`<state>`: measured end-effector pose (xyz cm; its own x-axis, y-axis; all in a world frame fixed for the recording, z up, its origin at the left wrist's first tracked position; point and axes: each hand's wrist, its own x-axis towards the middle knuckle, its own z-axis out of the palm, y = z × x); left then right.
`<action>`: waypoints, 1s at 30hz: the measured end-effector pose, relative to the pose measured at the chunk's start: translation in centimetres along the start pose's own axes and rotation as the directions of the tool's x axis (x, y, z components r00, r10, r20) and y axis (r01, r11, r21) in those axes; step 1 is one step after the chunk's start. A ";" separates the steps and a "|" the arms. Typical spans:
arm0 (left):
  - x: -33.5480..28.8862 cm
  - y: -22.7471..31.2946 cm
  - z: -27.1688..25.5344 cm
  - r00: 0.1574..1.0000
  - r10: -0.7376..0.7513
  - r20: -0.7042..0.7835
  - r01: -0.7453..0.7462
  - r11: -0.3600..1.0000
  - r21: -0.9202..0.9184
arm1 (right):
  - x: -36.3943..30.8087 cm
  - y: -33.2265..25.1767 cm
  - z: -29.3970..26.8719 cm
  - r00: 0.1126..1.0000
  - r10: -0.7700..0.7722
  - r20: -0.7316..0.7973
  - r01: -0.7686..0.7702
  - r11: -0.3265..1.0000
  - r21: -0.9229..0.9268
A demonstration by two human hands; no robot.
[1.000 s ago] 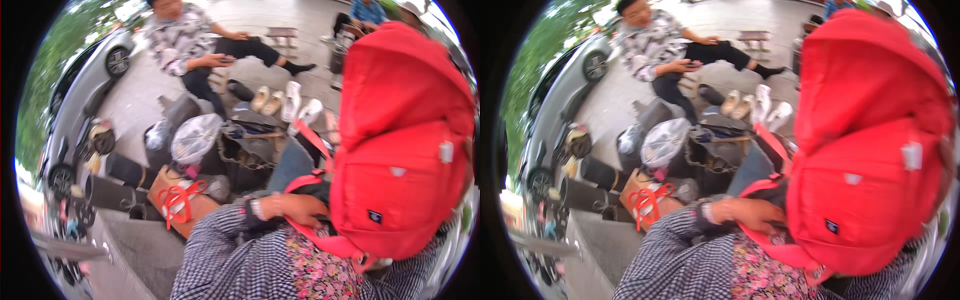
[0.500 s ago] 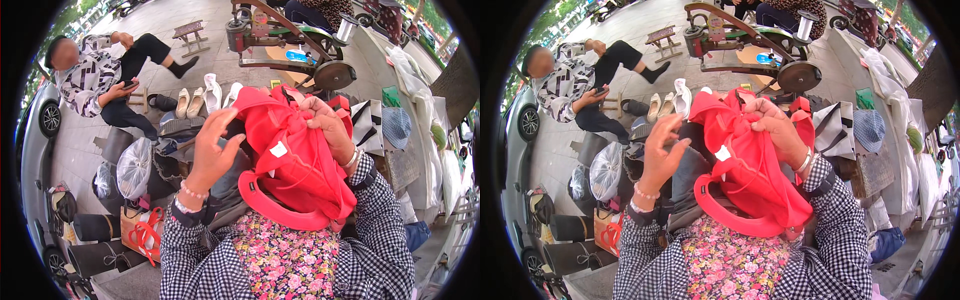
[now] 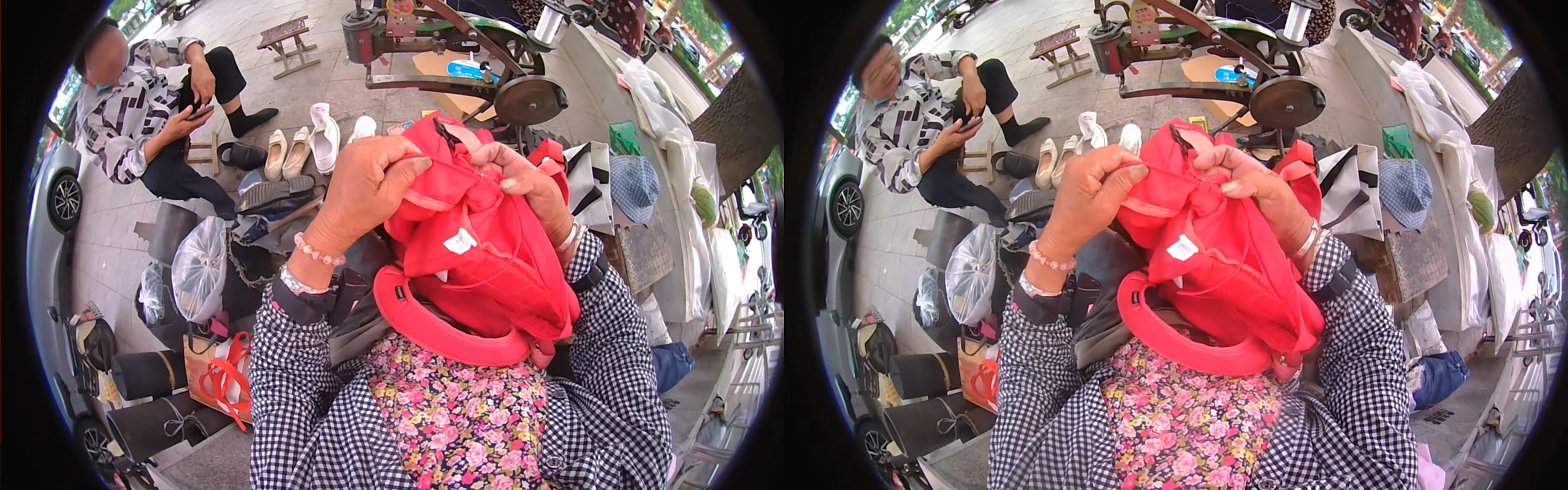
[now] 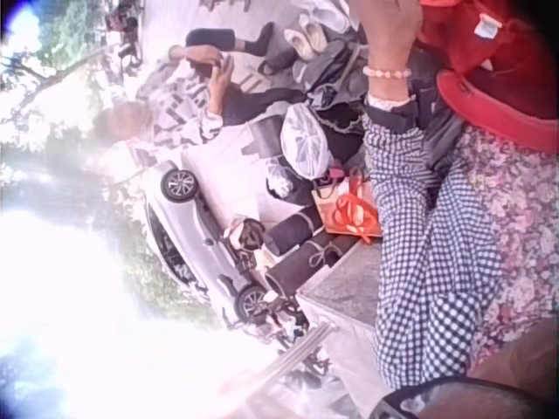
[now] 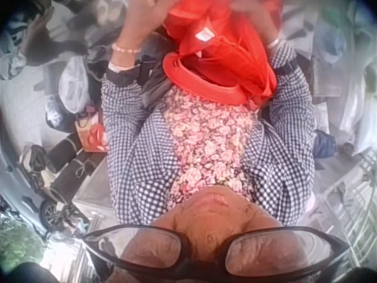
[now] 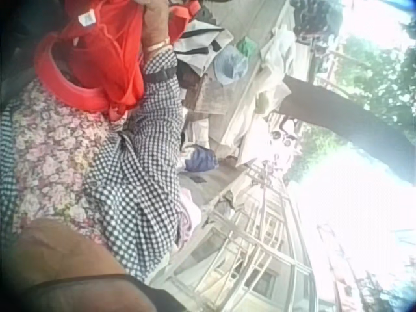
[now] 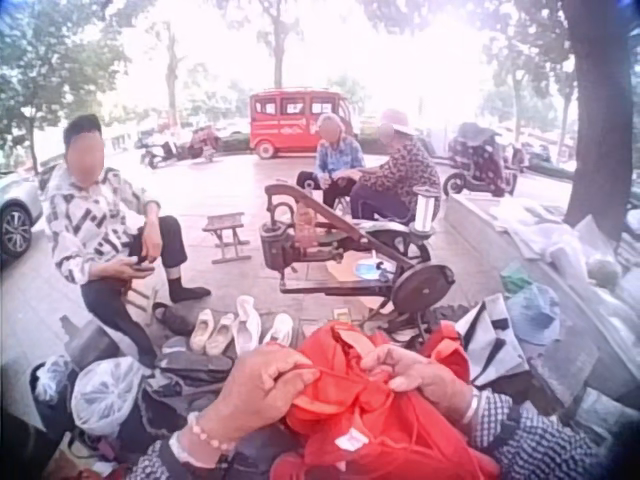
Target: Repairing a red backpack using a needle, thread, and scissors.
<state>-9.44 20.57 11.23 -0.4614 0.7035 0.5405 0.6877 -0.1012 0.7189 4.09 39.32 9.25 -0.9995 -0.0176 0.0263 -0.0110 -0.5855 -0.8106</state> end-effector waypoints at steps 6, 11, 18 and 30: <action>0.2 1.4 -0.7 0.996 -0.076 0.051 0.077 0.997 -0.023 | -0.4 -0.9 1.5 0.999 -0.022 -0.028 0.006 0.885 -0.465; 0.2 4.2 -0.9 0.984 0.166 -0.066 -0.160 0.984 0.080 | -0.2 -0.3 2.7 0.965 -0.253 -0.065 0.140 0.710 -0.690; -4.0 6.1 -0.8 0.938 0.336 0.089 -0.344 0.861 0.374 | -2.8 -2.1 4.7 0.755 -0.620 0.212 0.205 -0.083 -0.975; -7.0 4.8 2.5 0.989 0.089 -0.117 -0.072 0.987 0.144 | -2.1 2.3 3.8 0.840 -0.497 0.219 0.344 0.175 -0.922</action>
<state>-1.51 16.94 9.88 -0.4608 0.6044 0.6498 0.7927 -0.0489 0.6076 6.32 34.89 9.57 -0.8274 0.0983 0.5530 -0.3734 0.6392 -0.6723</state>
